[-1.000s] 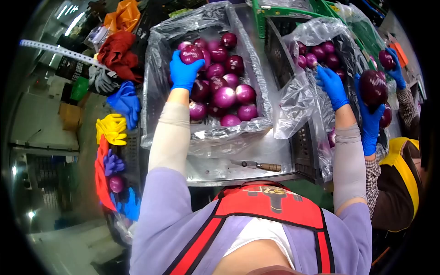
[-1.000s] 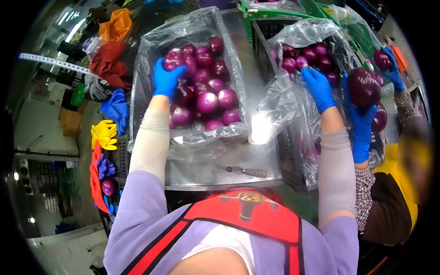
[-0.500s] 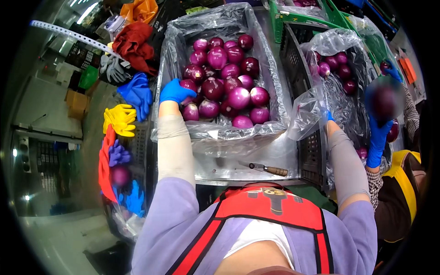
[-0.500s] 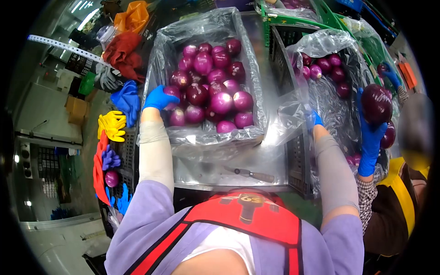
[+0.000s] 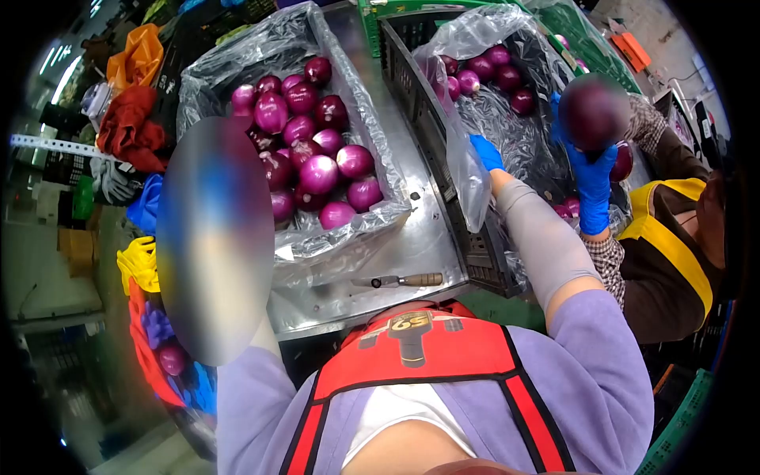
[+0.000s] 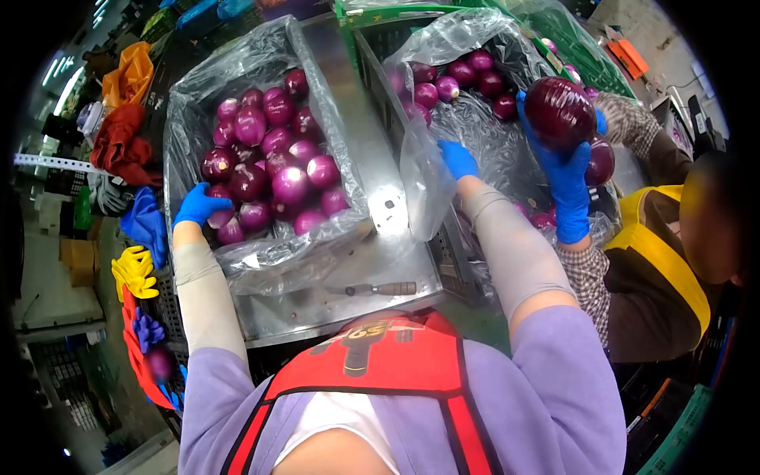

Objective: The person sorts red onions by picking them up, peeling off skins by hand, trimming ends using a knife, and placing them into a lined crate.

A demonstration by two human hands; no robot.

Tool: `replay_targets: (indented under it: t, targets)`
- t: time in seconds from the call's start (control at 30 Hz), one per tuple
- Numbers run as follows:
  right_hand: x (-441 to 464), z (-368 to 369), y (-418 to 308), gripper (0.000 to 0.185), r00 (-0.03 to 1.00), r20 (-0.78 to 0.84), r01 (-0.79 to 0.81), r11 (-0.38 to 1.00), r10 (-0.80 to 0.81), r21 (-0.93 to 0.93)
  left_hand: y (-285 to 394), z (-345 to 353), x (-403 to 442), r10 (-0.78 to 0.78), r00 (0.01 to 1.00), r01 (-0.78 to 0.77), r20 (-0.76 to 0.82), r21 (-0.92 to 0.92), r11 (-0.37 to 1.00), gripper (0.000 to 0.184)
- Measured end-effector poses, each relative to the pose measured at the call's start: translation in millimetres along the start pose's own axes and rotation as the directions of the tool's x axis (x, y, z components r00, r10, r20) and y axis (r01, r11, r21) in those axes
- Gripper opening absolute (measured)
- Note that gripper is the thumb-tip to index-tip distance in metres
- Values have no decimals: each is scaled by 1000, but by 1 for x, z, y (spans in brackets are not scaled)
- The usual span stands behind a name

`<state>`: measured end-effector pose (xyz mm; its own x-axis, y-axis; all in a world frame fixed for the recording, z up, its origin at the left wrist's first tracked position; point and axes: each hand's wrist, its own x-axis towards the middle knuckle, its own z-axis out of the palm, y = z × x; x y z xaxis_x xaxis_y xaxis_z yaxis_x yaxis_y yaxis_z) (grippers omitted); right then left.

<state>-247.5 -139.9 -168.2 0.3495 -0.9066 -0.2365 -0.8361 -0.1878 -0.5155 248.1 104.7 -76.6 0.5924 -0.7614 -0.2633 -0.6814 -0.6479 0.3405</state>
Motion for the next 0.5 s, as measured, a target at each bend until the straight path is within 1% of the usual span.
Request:
replay_targets:
  t: [0.03, 0.1, 0.17, 0.2, 0.23, 0.27, 0.3, 0.33, 0.37, 0.43, 0.5]
  targets:
    - [15, 10, 19, 46, 1000, 1, -1, 1000, 1, -1, 3, -1, -1, 0, 1000, 0, 2, -1, 1000, 79]
    - [46, 22, 49, 48, 966, -227, 129, 991, -120, 29, 8, -3, -5, -6, 998, 3, 56, 54, 999, 82]
    - [68, 28, 48, 49, 891, -414, 260, 957, -188, 126, 0, -1, 1, 25, 999, -28, 48, 65, 997, 76]
    - [90, 34, 57, 49, 892, -400, 301, 938, -212, 174, 18, -8, -14, 118, 992, -116, 52, -36, 993, 65]
    - [106, 38, 52, 48, 898, -383, 305, 933, -216, 189, 21, -9, -13, 121, 991, -119, 52, -28, 992, 56]
    - [122, 42, 46, 48, 904, -366, 310, 929, -221, 205, 30, -8, -14, 103, 994, -101, -36, 58, 993, 51]
    - [128, 43, 40, 48, 915, -339, 296, 934, -218, 199, 42, -15, -20, 44, 999, -44, -7, 12, 999, 55]
    - [136, 50, 41, 48, 924, -315, 288, 939, -219, 191, 33, -7, -13, 48, 998, -48, -49, 10, 999, 51]
    - [140, 53, 39, 48, 933, -289, 269, 948, -213, 171, 50, -10, -24, -28, 996, 34, -81, 80, 996, 50]
    - [144, 60, 41, 49, 947, -255, 233, 964, -196, 125, 44, -9, -20, -30, 999, 32, -26, 44, 999, 50]
    - [146, 63, 45, 49, 955, -232, 212, 972, -184, 101, 38, -7, -19, -29, 999, 30, -38, 9, 1000, 50]
